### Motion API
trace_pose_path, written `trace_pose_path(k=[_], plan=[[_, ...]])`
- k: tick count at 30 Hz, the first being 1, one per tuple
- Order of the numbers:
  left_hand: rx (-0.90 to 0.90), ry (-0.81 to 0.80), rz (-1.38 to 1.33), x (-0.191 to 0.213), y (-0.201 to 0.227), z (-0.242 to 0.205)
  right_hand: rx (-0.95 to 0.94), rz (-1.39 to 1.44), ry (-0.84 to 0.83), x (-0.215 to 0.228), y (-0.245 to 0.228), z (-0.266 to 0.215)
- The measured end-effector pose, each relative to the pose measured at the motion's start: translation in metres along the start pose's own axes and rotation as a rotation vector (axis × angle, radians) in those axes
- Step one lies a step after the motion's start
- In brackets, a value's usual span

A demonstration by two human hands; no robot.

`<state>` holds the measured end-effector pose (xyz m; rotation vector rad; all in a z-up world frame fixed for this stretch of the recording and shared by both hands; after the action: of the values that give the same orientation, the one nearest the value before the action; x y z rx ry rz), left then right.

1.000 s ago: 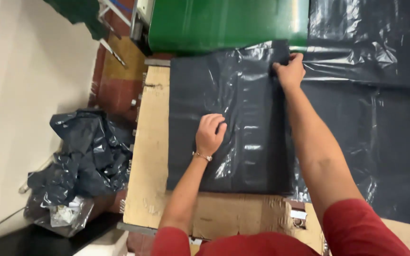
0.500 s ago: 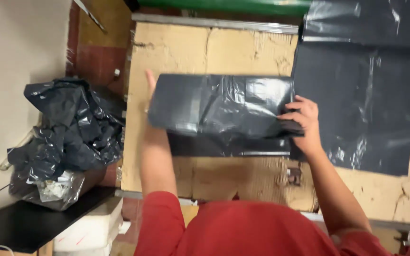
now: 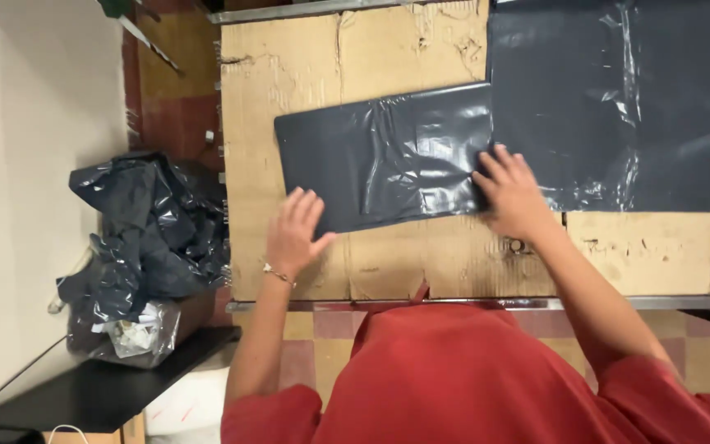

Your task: Folding plastic bags and placing them into a basket

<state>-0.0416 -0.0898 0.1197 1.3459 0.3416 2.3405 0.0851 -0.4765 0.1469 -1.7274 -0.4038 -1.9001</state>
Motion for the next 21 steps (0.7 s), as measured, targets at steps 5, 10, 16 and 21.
trace_pose_path(k=[5,10,16,21], plan=[[-0.609,-0.050,0.428,-0.054,-0.015,-0.059,0.460,0.278,0.171,-0.040,-0.154,0.013],[-0.354,-0.875,0.197,-0.065,0.097,-0.055,0.516,0.234,0.351,-0.082,-0.215,-0.060],[0.386,-0.913,-0.683,-0.101,0.032,-0.010,0.136,1.032,-0.001,-0.063,-0.158,-0.118],[1.143,-0.754,-1.093,-0.084,-0.006,-0.019,-0.876,1.543,-0.024,-0.126,-0.089,-0.116]])
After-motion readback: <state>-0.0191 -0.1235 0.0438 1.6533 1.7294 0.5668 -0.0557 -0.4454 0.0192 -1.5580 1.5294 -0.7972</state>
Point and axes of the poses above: each hand's wrist, its own z-axis towards the middle knuckle, its own x-axis out of the back of the hand, y = z × x, the point moved 7 cm from there along z, towards the middle knuckle, and after that the axes turned 13 degrees about y, right-handed, at the moved point
